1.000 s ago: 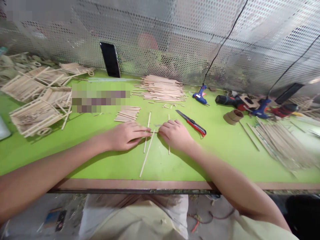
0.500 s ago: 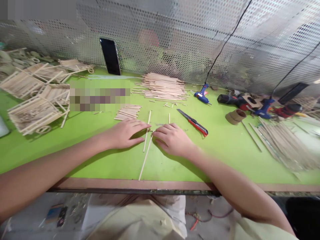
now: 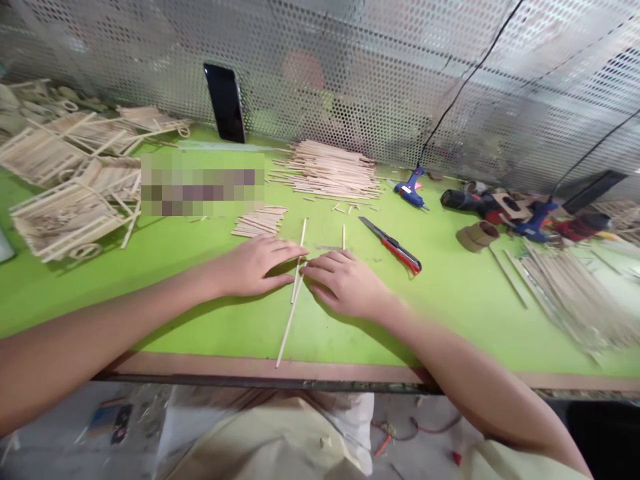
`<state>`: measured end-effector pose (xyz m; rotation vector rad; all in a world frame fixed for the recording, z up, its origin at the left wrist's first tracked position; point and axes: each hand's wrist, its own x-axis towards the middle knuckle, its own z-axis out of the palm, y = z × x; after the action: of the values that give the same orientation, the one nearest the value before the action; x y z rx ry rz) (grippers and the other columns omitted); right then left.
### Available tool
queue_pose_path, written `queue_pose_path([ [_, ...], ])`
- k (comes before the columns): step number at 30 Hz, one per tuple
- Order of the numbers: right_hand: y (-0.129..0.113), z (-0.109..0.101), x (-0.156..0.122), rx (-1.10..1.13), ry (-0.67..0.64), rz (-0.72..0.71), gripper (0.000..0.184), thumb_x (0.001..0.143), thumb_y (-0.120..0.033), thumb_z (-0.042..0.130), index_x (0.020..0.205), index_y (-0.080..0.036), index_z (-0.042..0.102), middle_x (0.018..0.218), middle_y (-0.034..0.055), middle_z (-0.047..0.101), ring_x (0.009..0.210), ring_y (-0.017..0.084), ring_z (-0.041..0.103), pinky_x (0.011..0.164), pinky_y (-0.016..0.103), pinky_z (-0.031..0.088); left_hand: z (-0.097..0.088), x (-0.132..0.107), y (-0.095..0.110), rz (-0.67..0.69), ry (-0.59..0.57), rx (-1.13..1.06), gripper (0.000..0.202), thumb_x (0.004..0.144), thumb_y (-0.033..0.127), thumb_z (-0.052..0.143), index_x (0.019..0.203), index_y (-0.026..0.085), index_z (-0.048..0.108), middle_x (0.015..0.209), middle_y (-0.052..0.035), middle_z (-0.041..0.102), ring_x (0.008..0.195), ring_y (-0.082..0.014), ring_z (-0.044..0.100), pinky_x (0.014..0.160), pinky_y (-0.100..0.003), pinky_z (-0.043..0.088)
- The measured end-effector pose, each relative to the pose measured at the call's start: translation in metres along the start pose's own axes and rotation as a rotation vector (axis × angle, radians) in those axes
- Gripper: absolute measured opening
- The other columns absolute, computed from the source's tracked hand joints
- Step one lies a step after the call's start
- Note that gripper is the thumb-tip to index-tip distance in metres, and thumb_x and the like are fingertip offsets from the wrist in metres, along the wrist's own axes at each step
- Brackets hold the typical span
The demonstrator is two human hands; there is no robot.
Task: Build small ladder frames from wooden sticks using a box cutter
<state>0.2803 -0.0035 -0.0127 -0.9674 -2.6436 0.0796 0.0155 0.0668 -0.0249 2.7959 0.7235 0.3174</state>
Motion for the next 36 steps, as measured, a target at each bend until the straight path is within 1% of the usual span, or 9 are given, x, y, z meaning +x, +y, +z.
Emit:
queue_pose_path([
  [4, -0.0008, 0.0, 0.0013, 0.017, -0.01, 0.007, 0.032, 0.111, -0.03, 0.054, 0.133, -0.017, 0.073, 0.132, 0.012, 0.079, 0.118, 0.03, 0.073, 0.106, 0.051, 0.056, 0.0015, -0.0001, -0.0008, 0.015, 0.005, -0.002, 0.055, 0.111, 0.05, 0.056, 0.155, 0.018, 0.061, 0.149, -0.0167, 0.07, 0.136, -0.0343, 0.066, 0.119, -0.054, 0.047],
  [8, -0.0021, 0.0003, 0.0018, 0.0, -0.014, 0.001, 0.032, 0.111, -0.03, 0.054, 0.133, -0.016, 0.073, 0.132, 0.0123, 0.079, 0.118, 0.031, 0.073, 0.107, 0.05, 0.054, 0.0015, -0.0008, -0.0005, 0.016, -0.008, 0.01, 0.055, 0.111, 0.05, 0.055, 0.155, 0.018, 0.059, 0.15, -0.016, 0.069, 0.137, -0.0332, 0.065, 0.12, -0.052, 0.046],
  [12, -0.0042, 0.0002, 0.0016, -0.053, -0.006, 0.009, 0.033, 0.113, -0.031, 0.052, 0.133, -0.017, 0.074, 0.128, 0.0119, 0.079, 0.112, 0.029, 0.072, 0.102, 0.046, 0.054, 0.001, -0.0005, 0.0, 0.008, 0.0, -0.003, 0.054, 0.111, 0.051, 0.056, 0.155, 0.02, 0.06, 0.149, -0.0154, 0.069, 0.138, -0.0327, 0.065, 0.12, -0.051, 0.047],
  [16, -0.0069, -0.0003, 0.0021, -0.086, -0.043, 0.045, 0.035, 0.114, -0.033, 0.05, 0.136, -0.019, 0.074, 0.123, 0.0128, 0.078, 0.105, 0.028, 0.069, 0.096, 0.045, 0.054, -0.0001, 0.0003, 0.0005, 0.011, 0.003, -0.015, 0.055, 0.111, 0.051, 0.055, 0.154, 0.017, 0.061, 0.147, -0.0169, 0.07, 0.137, -0.0339, 0.066, 0.119, -0.053, 0.048],
  [23, -0.008, 0.0026, 0.0036, -0.032, -0.048, 0.061, 0.037, 0.114, -0.032, 0.049, 0.142, -0.021, 0.071, 0.134, 0.0124, 0.077, 0.113, 0.028, 0.068, 0.1, 0.046, 0.053, -0.0022, 0.0011, 0.0015, -0.001, -0.015, -0.004, 0.054, 0.109, 0.047, 0.058, 0.154, 0.018, 0.061, 0.147, -0.0168, 0.07, 0.139, -0.0336, 0.065, 0.121, -0.052, 0.046],
  [27, -0.0077, 0.0036, 0.0042, -0.017, -0.036, 0.057, 0.037, 0.114, -0.032, 0.049, 0.141, -0.02, 0.072, 0.134, 0.0131, 0.077, 0.113, 0.028, 0.069, 0.101, 0.047, 0.053, -0.0021, 0.0003, 0.0006, 0.003, -0.009, -0.003, 0.052, 0.109, 0.048, 0.058, 0.153, 0.02, 0.061, 0.147, -0.0148, 0.071, 0.137, -0.0323, 0.065, 0.12, -0.05, 0.047],
  [31, -0.0079, 0.0042, 0.0039, 0.018, -0.014, 0.051, 0.038, 0.113, -0.031, 0.051, 0.144, -0.017, 0.067, 0.132, 0.0132, 0.078, 0.111, 0.028, 0.07, 0.099, 0.045, 0.054, -0.0011, 0.0, 0.0004, 0.003, -0.006, 0.001, 0.054, 0.11, 0.05, 0.057, 0.153, 0.018, 0.061, 0.146, -0.0159, 0.071, 0.137, -0.0327, 0.065, 0.119, -0.051, 0.048],
  [33, -0.0078, 0.0043, 0.0036, 0.03, -0.005, 0.054, 0.035, 0.112, -0.03, 0.053, 0.141, -0.017, 0.068, 0.129, 0.0122, 0.08, 0.109, 0.028, 0.071, 0.096, 0.045, 0.054, -0.0009, 0.0003, 0.0007, 0.004, -0.007, -0.001, 0.055, 0.11, 0.051, 0.056, 0.153, 0.017, 0.061, 0.146, -0.017, 0.071, 0.136, -0.0336, 0.066, 0.119, -0.052, 0.048],
  [36, -0.0074, 0.0038, 0.0032, 0.022, -0.008, 0.05, 0.029, 0.113, -0.03, 0.053, 0.131, -0.02, 0.073, 0.129, 0.0102, 0.08, 0.11, 0.028, 0.072, 0.095, 0.044, 0.053, -0.0013, 0.0008, 0.0013, 0.007, -0.008, 0.0, 0.053, 0.109, 0.049, 0.057, 0.152, 0.017, 0.062, 0.145, -0.017, 0.072, 0.136, -0.034, 0.066, 0.119, -0.053, 0.048],
])
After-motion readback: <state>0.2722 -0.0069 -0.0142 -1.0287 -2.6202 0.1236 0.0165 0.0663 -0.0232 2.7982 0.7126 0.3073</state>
